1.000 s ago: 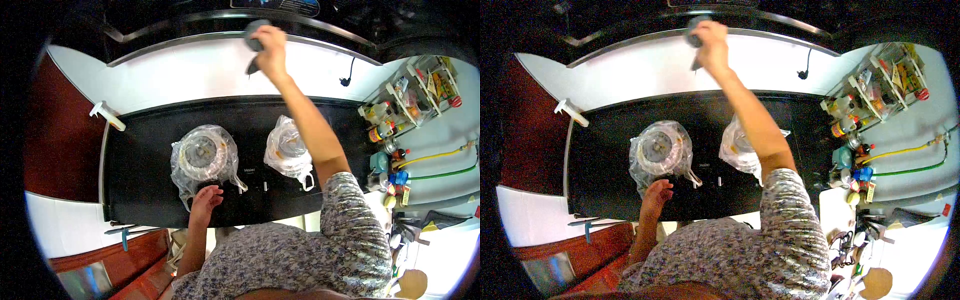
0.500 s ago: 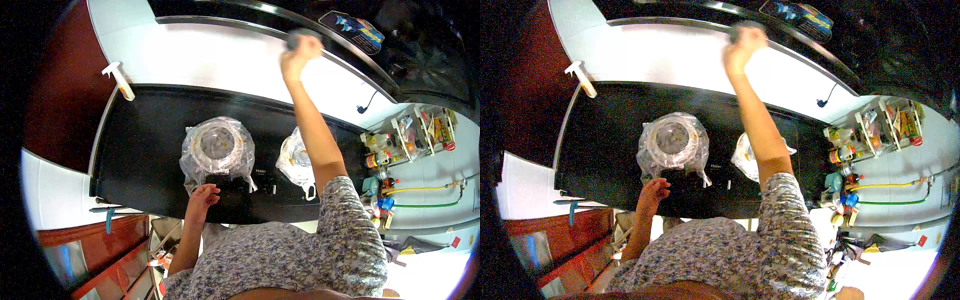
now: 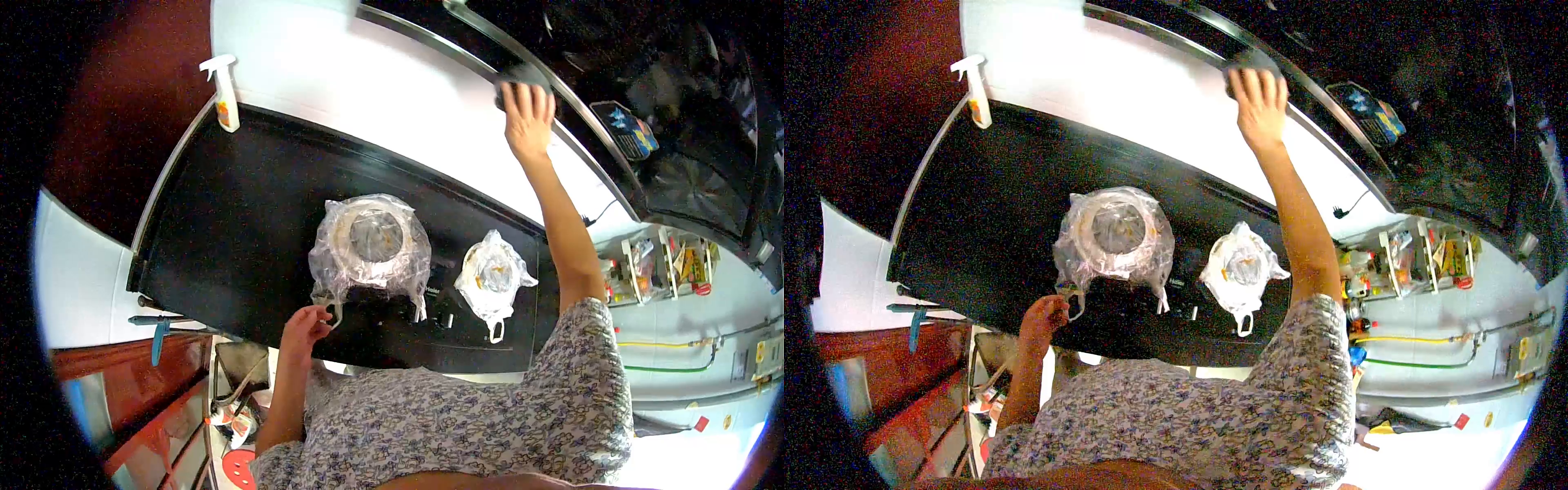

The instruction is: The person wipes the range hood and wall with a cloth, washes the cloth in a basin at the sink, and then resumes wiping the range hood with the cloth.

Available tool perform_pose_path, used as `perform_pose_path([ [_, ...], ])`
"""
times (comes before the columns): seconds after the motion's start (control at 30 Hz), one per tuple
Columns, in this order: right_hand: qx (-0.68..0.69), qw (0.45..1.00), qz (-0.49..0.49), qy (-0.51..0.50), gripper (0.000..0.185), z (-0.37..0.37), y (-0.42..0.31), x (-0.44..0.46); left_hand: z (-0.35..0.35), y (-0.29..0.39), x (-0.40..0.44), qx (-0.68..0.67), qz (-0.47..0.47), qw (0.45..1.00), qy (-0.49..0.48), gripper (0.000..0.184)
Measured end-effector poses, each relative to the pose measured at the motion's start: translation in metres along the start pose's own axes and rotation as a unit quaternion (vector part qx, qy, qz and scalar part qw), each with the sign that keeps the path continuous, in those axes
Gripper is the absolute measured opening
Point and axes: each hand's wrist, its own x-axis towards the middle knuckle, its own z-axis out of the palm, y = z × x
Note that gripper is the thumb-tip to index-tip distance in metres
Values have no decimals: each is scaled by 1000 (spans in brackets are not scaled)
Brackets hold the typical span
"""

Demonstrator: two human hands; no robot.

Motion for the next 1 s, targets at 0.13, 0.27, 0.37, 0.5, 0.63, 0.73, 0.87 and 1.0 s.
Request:
perform_pose_path([
  [0.13, -44, 985, -167, -3, 59, -2, -48, 85, -12, 8, -7, -44, 35, 998, 20, 20],
  [0.27, -95, 969, -230, -4, 54, -15, -68, 119, -26, -2, -6, -54, 47, 997, 26, 22],
  [0.37, -94, 964, -245, -37, 56, -19, -38, 89, -33, -9, -2, -63, 22, 997, 27, 22],
  [0.5, -69, 960, -263, -70, 52, 6, 32, 16, -40, -11, -4, -64, 23, 997, 26, 22],
  [0.63, -125, 950, -279, -55, 51, -2, -10, 63, -43, -1, -13, -95, 47, 994, 26, 21],
  [0.73, -107, 956, -274, -24, 48, -25, -77, 133, -46, 0, -17, -97, 53, 993, 40, 21],
  [0.87, -60, 958, -280, 30, 50, -25, -107, 174, -50, -11, -19, -106, 41, 992, 46, 21],
  [1.0, -94, 956, -276, -31, 44, -30, -77, 138, -50, -14, -16, -118, 17, 993, 25, 21],
])
